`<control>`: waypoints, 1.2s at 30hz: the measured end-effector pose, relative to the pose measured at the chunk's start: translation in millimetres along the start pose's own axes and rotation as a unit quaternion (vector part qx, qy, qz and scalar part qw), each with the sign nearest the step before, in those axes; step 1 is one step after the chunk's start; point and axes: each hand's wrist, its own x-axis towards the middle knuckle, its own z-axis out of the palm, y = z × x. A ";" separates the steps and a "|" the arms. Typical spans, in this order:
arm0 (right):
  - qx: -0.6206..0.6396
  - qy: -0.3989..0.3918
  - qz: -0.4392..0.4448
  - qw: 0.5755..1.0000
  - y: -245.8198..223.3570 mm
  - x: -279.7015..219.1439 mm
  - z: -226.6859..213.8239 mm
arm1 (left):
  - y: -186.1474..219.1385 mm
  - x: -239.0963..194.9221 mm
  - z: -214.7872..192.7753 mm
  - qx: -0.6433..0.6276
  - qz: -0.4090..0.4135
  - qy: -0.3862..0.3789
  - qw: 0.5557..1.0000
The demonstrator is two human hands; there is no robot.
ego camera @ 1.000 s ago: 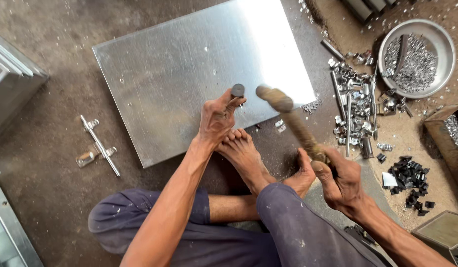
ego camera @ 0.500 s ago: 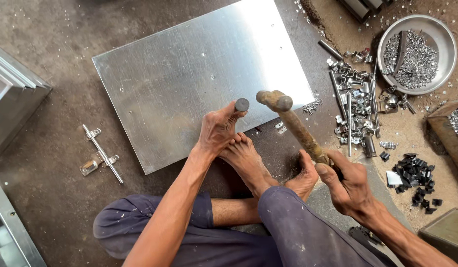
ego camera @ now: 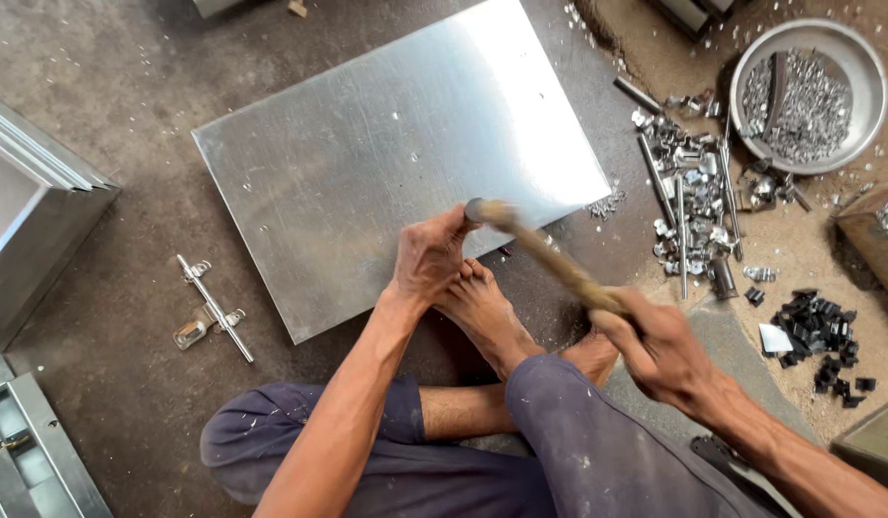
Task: The person assembles metal boxes by fitting a latch onto a metal panel, securing it with a small tool and a hammer, and then attaching the panel to a larger metal frame. The person uses their hands to position the components, uses a small metal tool and a hammer to drive pins or rivets, and finally fits the assembled lid onto the box body.
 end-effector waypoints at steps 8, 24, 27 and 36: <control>-0.120 0.118 0.116 0.979 45.7 112.3 -11.7 | -33.2 -53.5 -117.6 0.232 -0.213 0.341 0.886; -0.053 -0.067 0.008 0.996 5.0 109.9 24.5 | 19.5 -43.3 -119.3 -0.199 -0.221 0.441 0.847; -0.089 -0.143 0.066 0.984 -10.5 106.7 51.6 | 11.6 -9.3 -91.3 -0.277 -0.211 0.360 0.866; -0.050 -0.082 0.034 0.995 -32.0 110.6 26.3 | -25.8 -0.7 -61.7 -0.007 -0.113 0.159 0.981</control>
